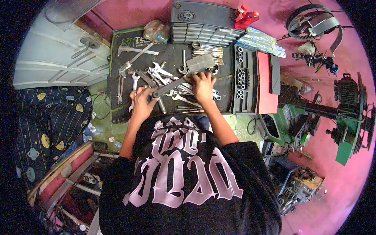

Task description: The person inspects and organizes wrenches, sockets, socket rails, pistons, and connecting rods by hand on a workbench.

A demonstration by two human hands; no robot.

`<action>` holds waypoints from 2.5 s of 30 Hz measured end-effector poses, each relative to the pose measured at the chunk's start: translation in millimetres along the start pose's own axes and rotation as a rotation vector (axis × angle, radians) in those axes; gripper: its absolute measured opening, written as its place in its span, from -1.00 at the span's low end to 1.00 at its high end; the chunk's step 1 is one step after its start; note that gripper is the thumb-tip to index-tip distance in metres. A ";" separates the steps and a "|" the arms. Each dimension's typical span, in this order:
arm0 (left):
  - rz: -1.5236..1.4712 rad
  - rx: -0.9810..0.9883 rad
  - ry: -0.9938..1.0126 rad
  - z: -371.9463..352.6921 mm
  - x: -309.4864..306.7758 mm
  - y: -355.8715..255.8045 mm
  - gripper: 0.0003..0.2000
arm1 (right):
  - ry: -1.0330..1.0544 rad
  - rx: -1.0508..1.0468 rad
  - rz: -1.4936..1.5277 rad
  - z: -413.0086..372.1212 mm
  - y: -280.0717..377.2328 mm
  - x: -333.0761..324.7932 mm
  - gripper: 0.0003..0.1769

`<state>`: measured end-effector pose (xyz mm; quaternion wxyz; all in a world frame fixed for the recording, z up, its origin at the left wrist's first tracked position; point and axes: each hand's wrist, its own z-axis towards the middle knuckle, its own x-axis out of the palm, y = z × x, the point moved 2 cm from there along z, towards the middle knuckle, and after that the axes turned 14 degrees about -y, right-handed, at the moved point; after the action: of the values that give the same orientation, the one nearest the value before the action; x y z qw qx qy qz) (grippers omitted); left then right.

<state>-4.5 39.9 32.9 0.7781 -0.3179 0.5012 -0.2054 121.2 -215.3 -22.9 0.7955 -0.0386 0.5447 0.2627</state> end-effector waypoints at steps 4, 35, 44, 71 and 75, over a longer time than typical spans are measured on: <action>0.001 -0.014 0.062 -2.2 5.6 4.8 -0.66 | -0.018 0.093 -0.089 14.0 -4.3 2.2 -0.72; 0.011 0.253 -0.055 26.6 0.7 -50.1 -0.60 | 0.078 -0.025 0.251 11.7 36.7 -49.7 -0.37; 0.003 0.430 -0.077 64.6 6.5 -93.2 -0.59 | 0.170 -0.220 0.302 71.4 22.6 -74.0 -0.55; -0.300 0.448 -0.377 223.2 -19.6 -246.5 -0.74 | -0.761 -0.002 0.317 266.3 65.2 -322.3 -0.58; -0.307 0.444 -0.356 251.7 -55.0 -278.2 -0.81 | -0.749 -0.004 0.357 305.0 65.5 -352.5 -0.59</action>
<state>201.8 -50.7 338.0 0.8639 -0.2431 0.2465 -0.3659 254.5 -185.4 427.6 0.8805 0.1530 0.2154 0.3936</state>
